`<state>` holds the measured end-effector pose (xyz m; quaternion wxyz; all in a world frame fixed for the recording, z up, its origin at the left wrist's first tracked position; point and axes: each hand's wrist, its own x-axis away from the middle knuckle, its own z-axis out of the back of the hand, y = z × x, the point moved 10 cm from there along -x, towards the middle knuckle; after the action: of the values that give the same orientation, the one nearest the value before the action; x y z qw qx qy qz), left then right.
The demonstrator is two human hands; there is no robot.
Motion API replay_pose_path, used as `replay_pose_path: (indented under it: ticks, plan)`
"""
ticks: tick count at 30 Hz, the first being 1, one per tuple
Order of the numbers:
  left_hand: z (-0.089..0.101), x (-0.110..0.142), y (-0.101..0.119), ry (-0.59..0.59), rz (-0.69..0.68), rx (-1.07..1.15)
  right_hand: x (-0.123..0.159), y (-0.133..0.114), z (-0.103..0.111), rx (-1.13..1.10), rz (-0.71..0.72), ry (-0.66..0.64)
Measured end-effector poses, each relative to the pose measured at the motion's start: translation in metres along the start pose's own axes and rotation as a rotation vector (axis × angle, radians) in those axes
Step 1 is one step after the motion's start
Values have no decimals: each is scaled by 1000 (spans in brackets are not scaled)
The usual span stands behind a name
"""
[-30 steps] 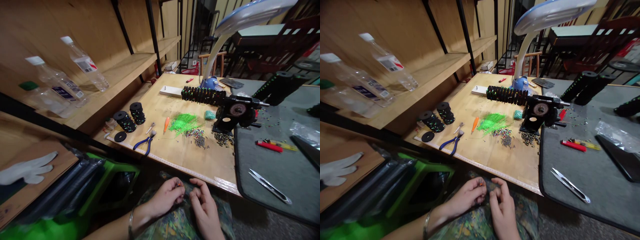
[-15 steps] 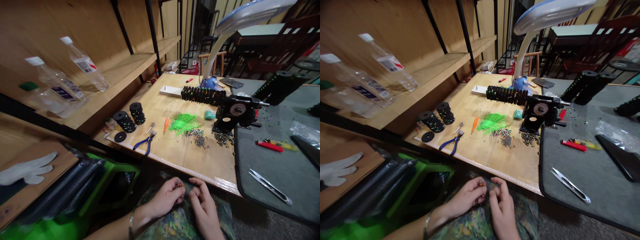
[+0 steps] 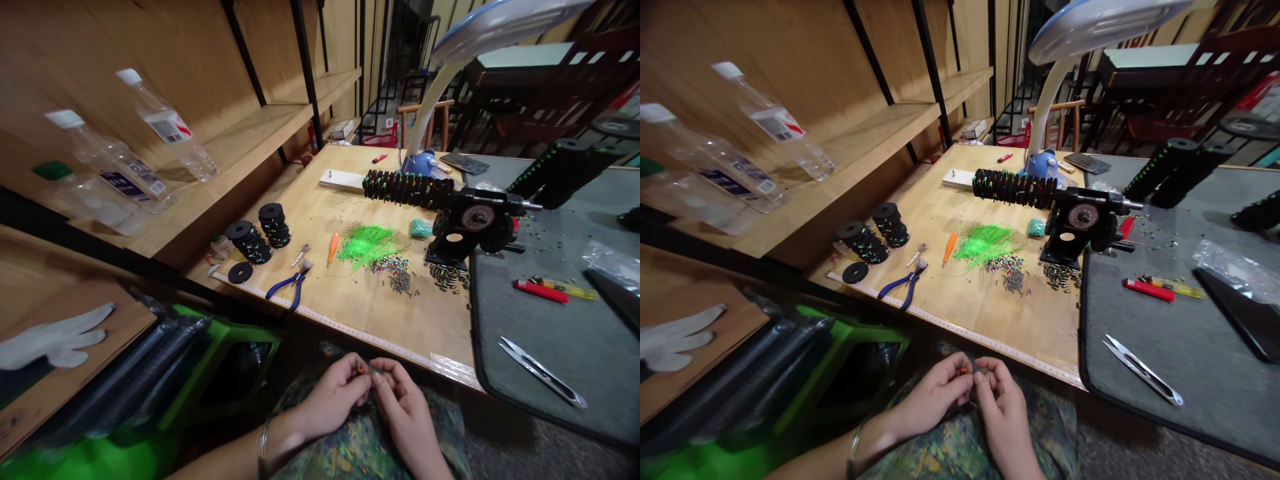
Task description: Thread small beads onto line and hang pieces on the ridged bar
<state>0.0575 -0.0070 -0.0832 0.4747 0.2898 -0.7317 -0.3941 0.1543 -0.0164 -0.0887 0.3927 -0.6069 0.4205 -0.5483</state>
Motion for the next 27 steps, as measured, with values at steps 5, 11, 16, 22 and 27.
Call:
replay_pose_path:
  ticks: [5,11,16,22,27]
  plan:
    - [-1,0,3,1,-4,-18,-1,-2,-6,-98,-37,-27]
    - [-2,0,3,7,8,-52,-4,-5,-5,-129,-35,-19]
    - [-2,1,4,2,-33,-62,-5,1,-2,-116,-49,-3]
    - [1,2,11,11,-76,-66,-5,12,0,-104,-85,-3]
    - [3,1,11,39,-80,-35,-6,11,-2,-104,-86,-6]
